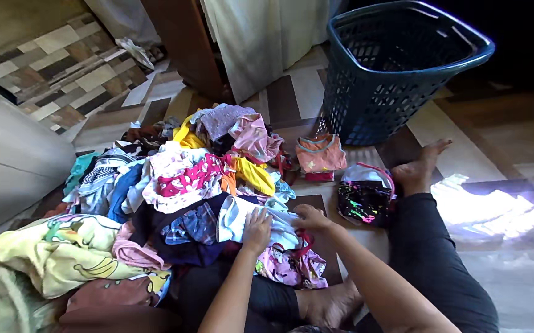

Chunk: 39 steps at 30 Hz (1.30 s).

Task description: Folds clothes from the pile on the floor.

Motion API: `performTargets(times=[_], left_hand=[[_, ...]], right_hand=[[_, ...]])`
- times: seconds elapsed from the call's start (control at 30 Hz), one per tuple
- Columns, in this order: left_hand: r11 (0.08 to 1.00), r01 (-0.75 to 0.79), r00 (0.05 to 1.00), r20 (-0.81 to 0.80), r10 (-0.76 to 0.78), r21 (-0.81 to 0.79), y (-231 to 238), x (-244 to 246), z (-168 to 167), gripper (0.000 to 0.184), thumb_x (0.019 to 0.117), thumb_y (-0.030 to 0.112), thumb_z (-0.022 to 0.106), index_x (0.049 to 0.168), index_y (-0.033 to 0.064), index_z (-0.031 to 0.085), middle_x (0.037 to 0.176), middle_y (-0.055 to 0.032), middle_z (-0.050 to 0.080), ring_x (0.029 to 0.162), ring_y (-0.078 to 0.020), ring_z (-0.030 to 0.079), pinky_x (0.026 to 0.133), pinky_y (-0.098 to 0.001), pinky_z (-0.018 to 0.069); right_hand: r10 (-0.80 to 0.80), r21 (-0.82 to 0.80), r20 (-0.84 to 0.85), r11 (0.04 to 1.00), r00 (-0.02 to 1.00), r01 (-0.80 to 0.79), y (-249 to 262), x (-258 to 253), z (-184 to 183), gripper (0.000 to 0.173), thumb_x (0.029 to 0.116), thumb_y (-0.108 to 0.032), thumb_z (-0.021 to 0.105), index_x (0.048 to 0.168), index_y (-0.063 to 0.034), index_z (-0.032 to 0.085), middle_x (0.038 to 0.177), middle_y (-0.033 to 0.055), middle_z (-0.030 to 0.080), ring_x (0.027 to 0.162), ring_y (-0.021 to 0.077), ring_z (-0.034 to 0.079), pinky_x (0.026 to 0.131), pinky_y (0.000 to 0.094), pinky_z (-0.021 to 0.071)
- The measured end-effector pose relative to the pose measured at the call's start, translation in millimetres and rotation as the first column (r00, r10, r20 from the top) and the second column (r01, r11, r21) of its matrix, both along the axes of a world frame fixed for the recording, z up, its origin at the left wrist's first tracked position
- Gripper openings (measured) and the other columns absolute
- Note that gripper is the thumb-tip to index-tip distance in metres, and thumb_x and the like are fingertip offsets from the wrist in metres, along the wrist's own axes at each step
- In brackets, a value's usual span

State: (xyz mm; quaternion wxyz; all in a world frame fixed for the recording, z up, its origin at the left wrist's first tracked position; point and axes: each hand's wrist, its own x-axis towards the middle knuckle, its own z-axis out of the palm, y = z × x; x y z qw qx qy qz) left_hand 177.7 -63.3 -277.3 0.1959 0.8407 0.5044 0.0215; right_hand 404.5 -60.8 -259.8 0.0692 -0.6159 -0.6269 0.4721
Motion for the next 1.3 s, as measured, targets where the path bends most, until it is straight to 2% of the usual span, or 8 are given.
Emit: performTargets(times=[0.1, 0.27, 0.4, 0.57, 0.73, 0.93, 1.13, 1.3], left_hand=[[0.986, -0.060, 0.976, 0.214, 0.026, 0.154, -14, 10, -4, 0.039, 0.0993, 0.012, 0.056, 0.137, 0.0043, 0.065, 0.150, -0.0195, 0.052, 0.144, -0.0452, 0.041, 0.117, -0.0711, 0.0192], [0.988, -0.090, 0.765, 0.644, -0.014, 0.128, -48, 30, -13, 0.042, 0.0987, 0.006, 0.047, 0.135, -0.0113, 0.058, 0.144, -0.0278, 0.056, 0.137, -0.0463, 0.050, 0.115, -0.0664, 0.0304], [0.965, -0.166, 0.494, 0.830, 0.258, -0.201, -55, 22, -5, 0.050, 0.1050, 0.011, 0.028, 0.137, -0.0232, 0.046, 0.142, -0.0355, 0.052, 0.137, -0.0315, 0.051, 0.119, -0.0370, 0.0334], [0.614, -0.198, -0.275, 0.644, 0.714, -0.764, -48, 9, 14, 0.031, 0.1095, 0.014, 0.018, 0.113, 0.0081, 0.049, 0.085, 0.0014, 0.058, 0.073, -0.0025, 0.057, 0.068, -0.0208, 0.0520], [0.455, 0.106, -0.501, 0.347, 0.793, -0.884, -41, -9, 19, 0.051, 0.1104, 0.038, 0.010, 0.112, 0.0144, 0.055, 0.090, -0.0029, 0.066, 0.082, -0.0149, 0.066, 0.072, -0.0338, 0.0566], [0.509, 0.333, -0.546, 0.277, 0.790, -0.794, -51, -1, 38, 0.066, 0.1074, 0.045, 0.006, 0.099, 0.0155, 0.064, 0.087, -0.0054, 0.075, 0.080, -0.0180, 0.074, 0.070, -0.0353, 0.0619], [0.432, 0.447, -0.442, 0.227, 0.868, -0.783, -73, 18, 52, 0.058, 0.1095, 0.042, 0.017, 0.096, 0.0139, 0.066, 0.086, -0.0081, 0.074, 0.079, -0.0194, 0.074, 0.069, -0.0362, 0.0623], [0.296, 0.260, -0.229, 0.240, 0.943, -0.919, -86, 15, 72, 0.045, 0.1101, 0.025, 0.018, 0.105, 0.0038, 0.057, 0.086, -0.0118, 0.070, 0.076, -0.0233, 0.072, 0.072, -0.0379, 0.0614]], right_hand=[[0.020, -0.015, -0.107, 1.000, 0.994, -0.022, -2, 6, 13, 0.034, 0.1037, -0.020, 0.060, 0.117, 0.0114, 0.063, 0.114, 0.0297, 0.064, 0.108, 0.0384, 0.062, 0.099, 0.0565, 0.0450], [-0.142, -0.125, -0.306, 0.986, 0.941, 0.108, -6, -10, 46, 0.024, 0.1061, -0.016, 0.054, 0.106, 0.0081, 0.058, 0.092, 0.0144, 0.060, 0.081, 0.0166, 0.057, 0.079, 0.0359, 0.0489], [-0.368, -0.283, -0.491, 0.925, 0.790, 0.255, -3, -43, 62, 0.026, 0.1086, -0.026, 0.049, 0.113, -0.0019, 0.057, 0.086, 0.0039, 0.057, 0.072, 0.0108, 0.057, 0.070, 0.0317, 0.0512], [-0.498, -0.457, -0.769, 0.867, 0.401, 0.200, 0, -85, 86, 0.043, 0.1135, -0.029, 0.026, 0.142, -0.0003, 0.041, 0.117, 0.0117, 0.065, 0.097, 0.0182, 0.069, 0.083, 0.0359, 0.0581], [-0.618, -0.413, -0.732, 0.739, 0.289, 0.532, -3, -87, 69, 0.035, 0.1111, -0.017, 0.040, 0.139, 0.0031, 0.046, 0.116, 0.0147, 0.065, 0.095, 0.0183, 0.068, 0.083, 0.0342, 0.0565], [-0.628, -0.459, -0.713, 0.754, 0.312, 0.469, -41, -80, 18, 0.049, 0.1115, -0.030, 0.035, 0.149, 0.0015, 0.034, 0.123, 0.0160, 0.061, 0.103, 0.0203, 0.066, 0.088, 0.0378, 0.0569], [-0.642, -0.628, -0.764, 0.721, -0.061, 0.293, -59, -90, 31, 0.043, 0.1101, -0.035, 0.022, 0.121, -0.0095, 0.055, 0.098, 0.0066, 0.072, 0.090, 0.0168, 0.072, 0.080, 0.0380, 0.0609], [-0.623, -0.604, -0.773, 0.664, -0.119, 0.442, -52, -73, 46, 0.048, 0.1119, -0.039, 0.018, 0.127, -0.0093, 0.053, 0.100, 0.0074, 0.071, 0.091, 0.0176, 0.071, 0.079, 0.0387, 0.0610]])
